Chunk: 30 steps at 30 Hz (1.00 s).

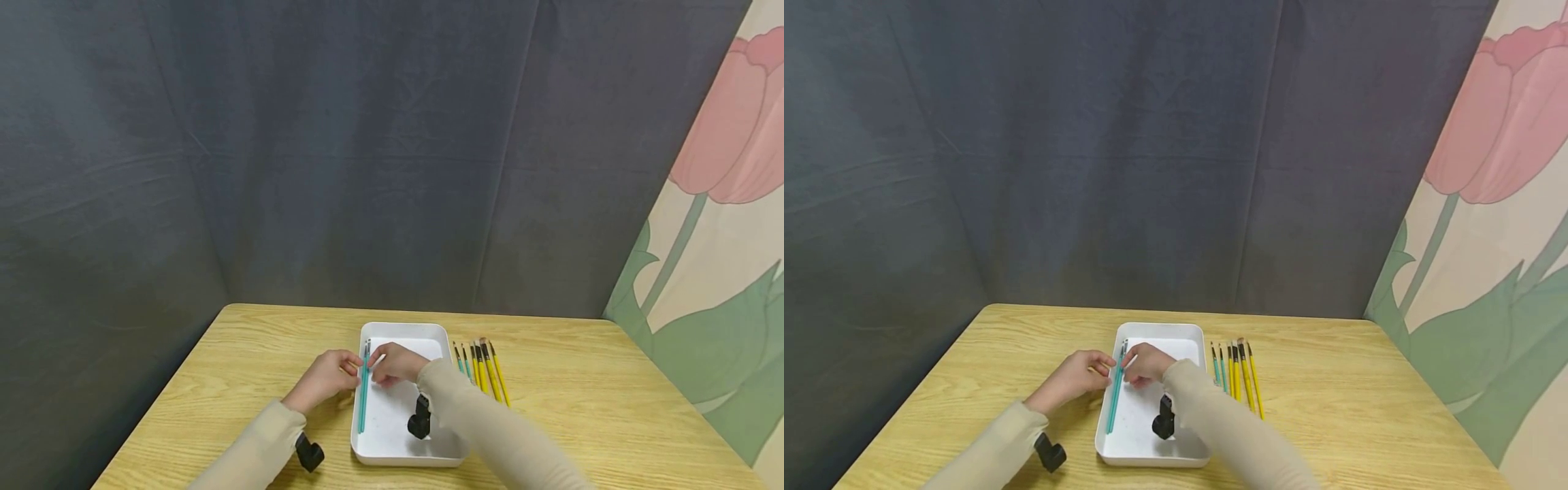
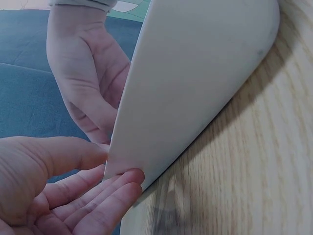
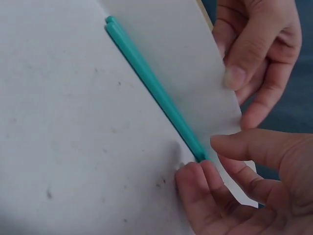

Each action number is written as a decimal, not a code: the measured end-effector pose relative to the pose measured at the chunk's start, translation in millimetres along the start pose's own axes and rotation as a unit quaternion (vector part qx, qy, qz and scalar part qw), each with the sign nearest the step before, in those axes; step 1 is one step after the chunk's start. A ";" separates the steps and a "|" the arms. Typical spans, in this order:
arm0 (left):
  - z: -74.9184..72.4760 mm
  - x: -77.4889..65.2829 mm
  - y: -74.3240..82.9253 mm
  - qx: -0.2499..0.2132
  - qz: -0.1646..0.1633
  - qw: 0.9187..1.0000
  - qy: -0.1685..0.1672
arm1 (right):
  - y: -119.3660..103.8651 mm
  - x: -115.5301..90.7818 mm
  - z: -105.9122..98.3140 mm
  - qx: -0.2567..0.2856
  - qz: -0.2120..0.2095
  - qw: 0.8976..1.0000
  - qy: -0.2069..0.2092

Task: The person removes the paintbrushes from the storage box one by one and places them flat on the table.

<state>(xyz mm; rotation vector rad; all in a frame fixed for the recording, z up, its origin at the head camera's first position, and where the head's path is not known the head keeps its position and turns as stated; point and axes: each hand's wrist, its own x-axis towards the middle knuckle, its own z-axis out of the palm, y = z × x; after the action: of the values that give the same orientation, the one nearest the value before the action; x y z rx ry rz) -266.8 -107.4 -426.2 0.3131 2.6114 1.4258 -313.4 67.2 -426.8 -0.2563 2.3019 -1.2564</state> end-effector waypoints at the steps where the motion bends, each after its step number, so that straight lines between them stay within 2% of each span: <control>1: 0.1 0.0 -0.1 0.000 0.001 1.000 0.000 | 0.3 1.3 1.4 0.001 0.002 1.000 0.004; 10: -0.2 -0.1 -0.8 0.004 0.007 1.000 -0.001 | -1.9 7.2 12.1 -0.013 0.020 0.999 0.044; 21: 0.7 0.2 -1.1 0.006 0.007 1.000 0.001 | -3.5 18.6 16.1 -0.004 0.048 0.997 0.057; 24: 0.9 0.3 -1.1 0.005 0.009 1.000 0.001 | -9.3 14.7 17.2 -0.009 0.060 0.996 0.069; 30: 0.7 0.5 -1.1 0.003 0.010 1.000 0.000 | -17.2 4.9 17.2 -0.034 0.048 0.996 0.071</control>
<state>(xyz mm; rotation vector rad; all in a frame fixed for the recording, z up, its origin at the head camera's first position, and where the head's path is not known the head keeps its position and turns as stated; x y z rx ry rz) -267.2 -107.3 -427.5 0.3414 2.6203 1.4245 -310.1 43.1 -421.9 -0.0811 2.4487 -1.1832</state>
